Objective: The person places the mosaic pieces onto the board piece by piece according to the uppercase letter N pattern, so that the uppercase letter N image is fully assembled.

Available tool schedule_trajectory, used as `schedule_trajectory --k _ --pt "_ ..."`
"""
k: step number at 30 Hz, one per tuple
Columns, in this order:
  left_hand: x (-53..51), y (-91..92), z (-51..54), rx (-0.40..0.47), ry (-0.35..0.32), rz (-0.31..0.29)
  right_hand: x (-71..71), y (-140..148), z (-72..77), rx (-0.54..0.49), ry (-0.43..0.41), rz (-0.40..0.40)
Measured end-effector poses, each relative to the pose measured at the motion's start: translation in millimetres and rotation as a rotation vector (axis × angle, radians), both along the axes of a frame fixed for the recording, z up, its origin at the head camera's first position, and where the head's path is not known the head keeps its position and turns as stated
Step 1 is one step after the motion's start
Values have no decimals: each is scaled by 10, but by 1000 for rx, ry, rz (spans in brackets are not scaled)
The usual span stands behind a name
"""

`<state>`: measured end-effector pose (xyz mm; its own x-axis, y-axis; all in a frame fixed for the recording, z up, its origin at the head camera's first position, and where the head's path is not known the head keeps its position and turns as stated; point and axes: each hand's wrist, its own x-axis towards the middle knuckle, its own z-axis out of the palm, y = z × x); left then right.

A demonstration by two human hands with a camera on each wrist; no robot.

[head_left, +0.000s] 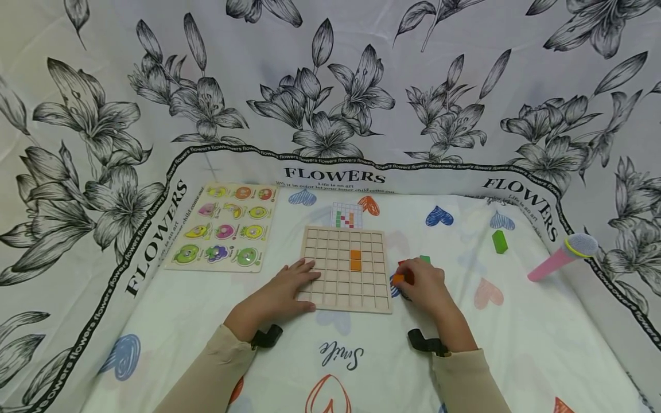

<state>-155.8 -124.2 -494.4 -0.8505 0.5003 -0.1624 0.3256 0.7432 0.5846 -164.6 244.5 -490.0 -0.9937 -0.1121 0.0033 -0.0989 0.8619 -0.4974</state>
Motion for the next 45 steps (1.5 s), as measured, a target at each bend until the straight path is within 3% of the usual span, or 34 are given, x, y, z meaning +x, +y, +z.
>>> schedule_trajectory --k 11,15,20,26,36,45 --pt "16 7 11 -17 -7 10 43 -298 49 -183 47 -165" --pt "6 1 -13 -16 7 0 2 -509 125 -247 27 -145" --pt "3 -1 -19 -18 8 -2 -85 -731 136 -316 -57 -79" --pt "4 6 -18 -3 4 -8 -144 -855 78 -269 -89 -2" --pt "8 12 8 -15 7 3 -125 -871 36 -249 -84 -1" --pt "1 5 15 -18 16 -23 -58 -846 -34 -229 -88 18"
